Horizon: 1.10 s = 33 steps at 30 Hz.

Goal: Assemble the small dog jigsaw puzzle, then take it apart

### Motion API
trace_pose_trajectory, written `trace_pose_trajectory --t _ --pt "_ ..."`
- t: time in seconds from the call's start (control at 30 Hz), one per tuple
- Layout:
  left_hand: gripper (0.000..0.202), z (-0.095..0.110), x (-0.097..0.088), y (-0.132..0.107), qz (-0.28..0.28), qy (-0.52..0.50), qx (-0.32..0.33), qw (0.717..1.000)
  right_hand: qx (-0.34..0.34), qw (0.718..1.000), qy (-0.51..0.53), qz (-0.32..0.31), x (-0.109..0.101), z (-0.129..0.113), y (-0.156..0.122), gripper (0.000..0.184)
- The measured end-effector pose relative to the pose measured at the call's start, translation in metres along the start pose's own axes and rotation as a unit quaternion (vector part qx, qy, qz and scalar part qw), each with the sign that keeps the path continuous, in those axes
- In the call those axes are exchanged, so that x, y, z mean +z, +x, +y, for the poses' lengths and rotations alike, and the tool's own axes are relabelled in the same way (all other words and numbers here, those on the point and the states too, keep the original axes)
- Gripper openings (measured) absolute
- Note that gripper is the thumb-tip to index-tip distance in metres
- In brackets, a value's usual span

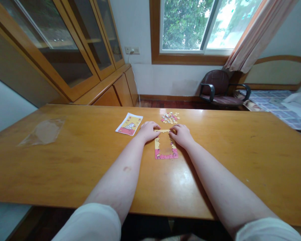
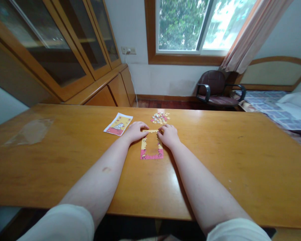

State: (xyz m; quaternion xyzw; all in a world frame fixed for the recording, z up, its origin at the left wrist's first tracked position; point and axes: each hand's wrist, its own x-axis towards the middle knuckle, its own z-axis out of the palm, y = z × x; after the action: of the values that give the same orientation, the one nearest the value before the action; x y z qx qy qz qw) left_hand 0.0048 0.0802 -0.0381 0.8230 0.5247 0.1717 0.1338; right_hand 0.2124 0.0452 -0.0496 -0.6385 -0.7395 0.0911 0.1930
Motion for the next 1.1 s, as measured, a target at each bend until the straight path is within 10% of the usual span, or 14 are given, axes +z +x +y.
trace_pose_trajectory --t 0.67,0.87,1.1 --pt "0.025 -0.003 0.002 0.002 0.001 -0.024 0.01 1.0 0.059 0.992 0.048 0.098 0.011 0.019 0.012 0.039" --pt "0.026 -0.001 0.0 0.001 0.001 -0.026 0.005 1.0 -0.023 0.999 -0.027 0.001 0.007 0.01 0.02 0.074" --pt "0.027 -0.003 0.002 0.003 0.001 -0.018 0.005 1.0 -0.12 0.987 -0.055 -0.097 0.004 0.011 0.027 0.065"
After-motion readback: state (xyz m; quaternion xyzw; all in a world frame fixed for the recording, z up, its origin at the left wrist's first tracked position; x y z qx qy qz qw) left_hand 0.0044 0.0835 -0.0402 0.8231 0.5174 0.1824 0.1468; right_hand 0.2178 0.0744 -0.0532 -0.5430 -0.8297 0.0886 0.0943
